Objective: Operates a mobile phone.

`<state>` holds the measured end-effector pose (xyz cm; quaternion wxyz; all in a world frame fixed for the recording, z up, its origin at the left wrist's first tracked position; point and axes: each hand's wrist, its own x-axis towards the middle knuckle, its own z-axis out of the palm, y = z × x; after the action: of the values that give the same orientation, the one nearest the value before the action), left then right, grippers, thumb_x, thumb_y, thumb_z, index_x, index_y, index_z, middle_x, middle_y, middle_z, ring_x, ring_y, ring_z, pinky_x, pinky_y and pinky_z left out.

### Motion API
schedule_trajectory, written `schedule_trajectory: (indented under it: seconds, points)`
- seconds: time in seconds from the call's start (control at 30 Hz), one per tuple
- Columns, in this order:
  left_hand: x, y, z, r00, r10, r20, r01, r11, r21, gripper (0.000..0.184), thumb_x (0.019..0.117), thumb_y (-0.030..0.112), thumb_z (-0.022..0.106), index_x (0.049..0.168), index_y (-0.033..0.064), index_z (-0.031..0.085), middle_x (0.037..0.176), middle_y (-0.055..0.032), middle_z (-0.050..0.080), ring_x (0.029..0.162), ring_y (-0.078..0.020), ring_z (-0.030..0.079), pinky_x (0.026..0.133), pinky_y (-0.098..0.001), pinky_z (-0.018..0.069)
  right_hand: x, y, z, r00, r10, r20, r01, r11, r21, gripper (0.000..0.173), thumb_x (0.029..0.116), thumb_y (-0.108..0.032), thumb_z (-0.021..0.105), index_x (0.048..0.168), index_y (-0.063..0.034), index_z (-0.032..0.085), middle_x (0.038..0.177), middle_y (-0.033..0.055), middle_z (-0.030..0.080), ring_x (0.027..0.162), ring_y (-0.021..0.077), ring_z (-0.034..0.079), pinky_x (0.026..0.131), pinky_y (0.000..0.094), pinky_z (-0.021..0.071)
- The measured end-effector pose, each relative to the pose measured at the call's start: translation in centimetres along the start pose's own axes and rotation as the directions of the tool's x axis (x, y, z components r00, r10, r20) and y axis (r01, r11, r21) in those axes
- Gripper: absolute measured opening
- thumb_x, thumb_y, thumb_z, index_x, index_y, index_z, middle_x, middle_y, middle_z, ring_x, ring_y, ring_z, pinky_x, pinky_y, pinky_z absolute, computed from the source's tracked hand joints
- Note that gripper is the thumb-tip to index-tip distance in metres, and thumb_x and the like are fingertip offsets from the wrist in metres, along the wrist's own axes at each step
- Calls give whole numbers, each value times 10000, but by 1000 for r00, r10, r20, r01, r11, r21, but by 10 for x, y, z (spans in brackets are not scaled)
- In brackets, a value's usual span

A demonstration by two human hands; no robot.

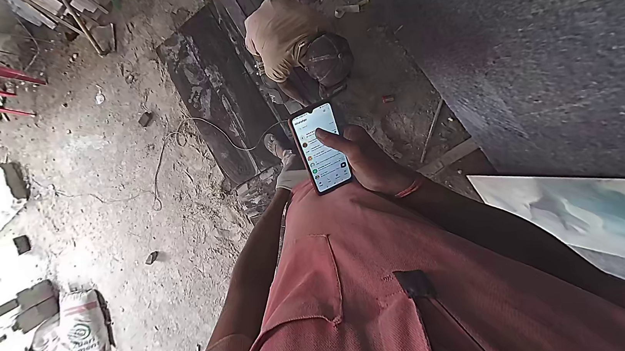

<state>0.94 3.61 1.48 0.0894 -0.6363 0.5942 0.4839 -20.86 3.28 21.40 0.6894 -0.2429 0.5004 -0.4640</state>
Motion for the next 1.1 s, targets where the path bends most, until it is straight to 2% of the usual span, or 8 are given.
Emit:
schedule_trajectory:
  seconds: [0.2, 0.33, 0.4, 0.47, 0.73, 0.87, 1.03, 1.1]
  points:
    - [5, -9, 8, 995, -98, 27, 98, 995, 9, 449, 1019, 158, 592, 1410, -51, 520, 1394, -225, 586, 1304, -274, 552, 1113, -415, 414, 1, 1, -1, 1000, 12, 15, -12, 1000, 3, 360, 1045, -369, 592, 1262, -91, 665, 1086, 143, 751, 946, 256, 751, 840, 429, 637]
    - [40, -31, 28, 996, 56, -66, -60, 996, -60, 442, 999, 213, 623, 1381, -7, 581, 1310, -179, 665, 1224, -235, 628, 1060, -404, 481, 0, 2, -3, 1000, 16, 20, -16, 1000, 23, 283, 1017, -197, 640, 1258, -49, 646, 1072, 163, 748, 925, 266, 751, 826, 421, 638]
    - [21, -12, 13, 999, -32, -19, 31, 998, -48, 426, 997, 183, 635, 1361, -32, 587, 1322, -218, 648, 1236, -302, 616, 1063, -456, 469, 0, 2, -4, 999, 28, 26, -28, 999, 37, 295, 995, -86, 640, 1284, -35, 617, 1104, 175, 739, 948, 279, 747, 844, 430, 636]
    - [-3, 3, 0, 987, -153, 53, 156, 986, -63, 424, 1034, 146, 582, 1407, -49, 527, 1408, -229, 580, 1313, -305, 549, 1111, -435, 416, 0, 2, -6, 999, 35, 37, -36, 999, 40, 322, 981, -38, 627, 1302, -37, 605, 1121, 175, 732, 960, 275, 742, 855, 425, 630]
    - [48, -31, 25, 1000, 1, 1, -1, 1000, -18, 463, 1010, 202, 612, 1403, -33, 546, 1358, -232, 625, 1285, -315, 589, 1095, -473, 447, 1, 0, -8, 998, 56, 11, -56, 998, 34, 282, 992, -55, 624, 1272, -23, 621, 1102, 178, 737, 950, 277, 745, 845, 431, 635]
    - [42, -32, 23, 1000, -5, -3, 5, 999, -33, 446, 1007, 123, 600, 1409, -58, 529, 1374, -251, 605, 1304, -324, 566, 1111, -454, 428, 1, 0, -10, 999, 44, 9, -44, 999, 28, 281, 990, -64, 628, 1267, -18, 621, 1089, 176, 741, 936, 269, 749, 837, 425, 636]
    - [10, 9, 0, 997, -67, 25, 68, 996, -58, 428, 1021, 143, 584, 1405, -43, 539, 1375, -207, 613, 1280, -246, 576, 1098, -391, 431, 0, 0, -10, 999, 49, -4, -49, 998, 45, 274, 982, -55, 638, 1253, -18, 627, 1085, 176, 742, 936, 271, 749, 839, 430, 635]
    - [8, 5, 2, 1000, 9, 9, -9, 999, -39, 440, 1009, 165, 605, 1391, -47, 550, 1351, -211, 625, 1260, -247, 587, 1082, -383, 441, 0, 2, -11, 999, 49, -1, -49, 998, 48, 275, 978, -56, 642, 1250, -13, 627, 1086, 175, 742, 939, 271, 748, 841, 432, 635]
